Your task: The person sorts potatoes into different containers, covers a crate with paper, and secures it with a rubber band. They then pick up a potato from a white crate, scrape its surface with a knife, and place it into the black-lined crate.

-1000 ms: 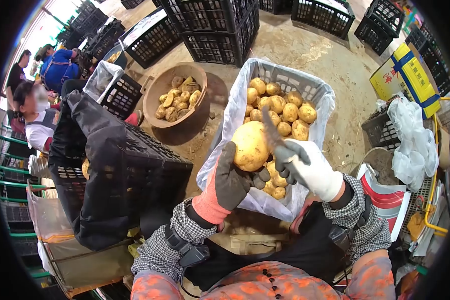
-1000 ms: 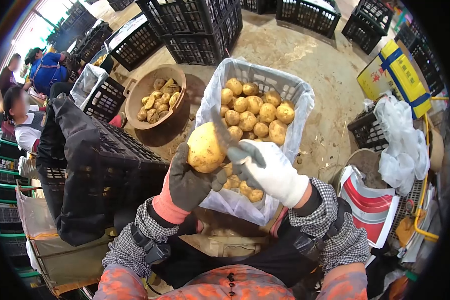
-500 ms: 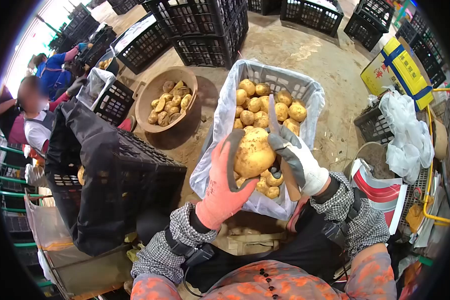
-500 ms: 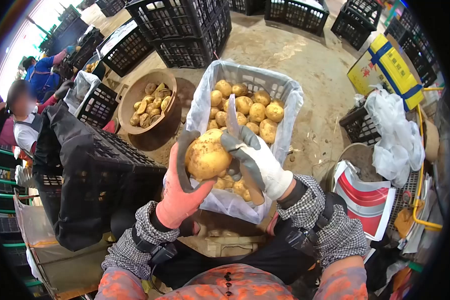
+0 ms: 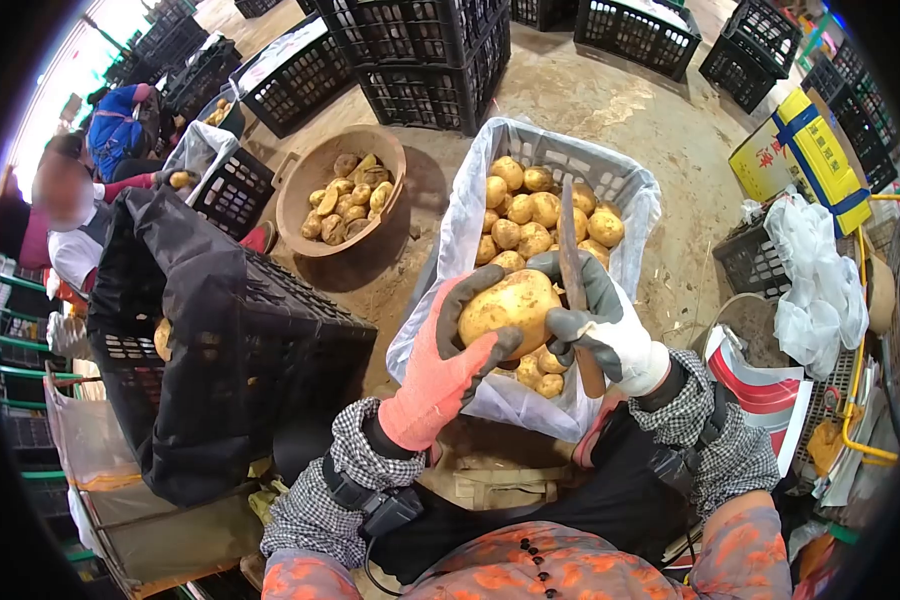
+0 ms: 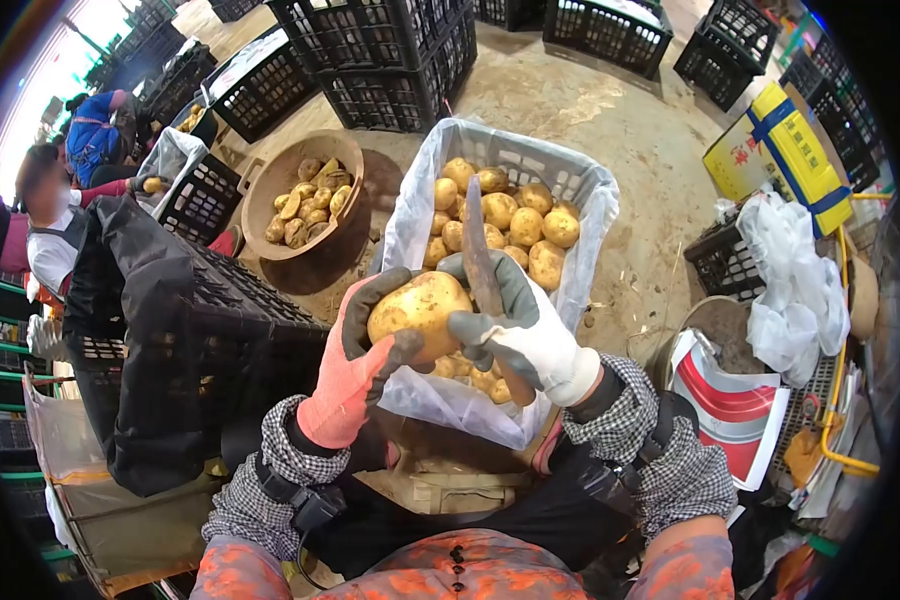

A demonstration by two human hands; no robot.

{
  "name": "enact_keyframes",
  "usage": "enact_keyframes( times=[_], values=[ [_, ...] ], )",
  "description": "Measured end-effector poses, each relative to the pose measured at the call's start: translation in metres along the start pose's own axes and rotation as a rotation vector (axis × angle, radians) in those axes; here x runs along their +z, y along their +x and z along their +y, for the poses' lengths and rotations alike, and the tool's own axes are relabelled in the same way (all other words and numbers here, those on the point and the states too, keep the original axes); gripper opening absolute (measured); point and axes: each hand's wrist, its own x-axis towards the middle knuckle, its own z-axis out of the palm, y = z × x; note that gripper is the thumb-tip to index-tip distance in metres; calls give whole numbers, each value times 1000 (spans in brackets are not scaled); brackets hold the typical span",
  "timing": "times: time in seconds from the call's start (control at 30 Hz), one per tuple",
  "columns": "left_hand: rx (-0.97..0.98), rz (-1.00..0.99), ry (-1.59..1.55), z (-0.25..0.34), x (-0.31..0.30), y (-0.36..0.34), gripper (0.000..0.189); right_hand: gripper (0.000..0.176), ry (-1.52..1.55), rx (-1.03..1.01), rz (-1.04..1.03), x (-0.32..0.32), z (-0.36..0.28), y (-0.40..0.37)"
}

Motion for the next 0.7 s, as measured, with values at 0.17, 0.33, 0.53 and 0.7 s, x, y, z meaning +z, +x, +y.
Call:
enact_keyframes(
  times=[0.17,0.33,0.53,0.7],
  values=[
    [-12,49,147,-8,-21,7,45,53,27,0,-31,5,1,0],
    [-35,65,-126,-10,-18,4,56,48,-68,-29,8,-3,3,5],
    [485,202,178,33,-48,0,65,32,45,-155,124,-8,-28,5],
    [293,68,239,6,-15,-3,71,46,-89,-84,59,6,-11,1]
  ],
)
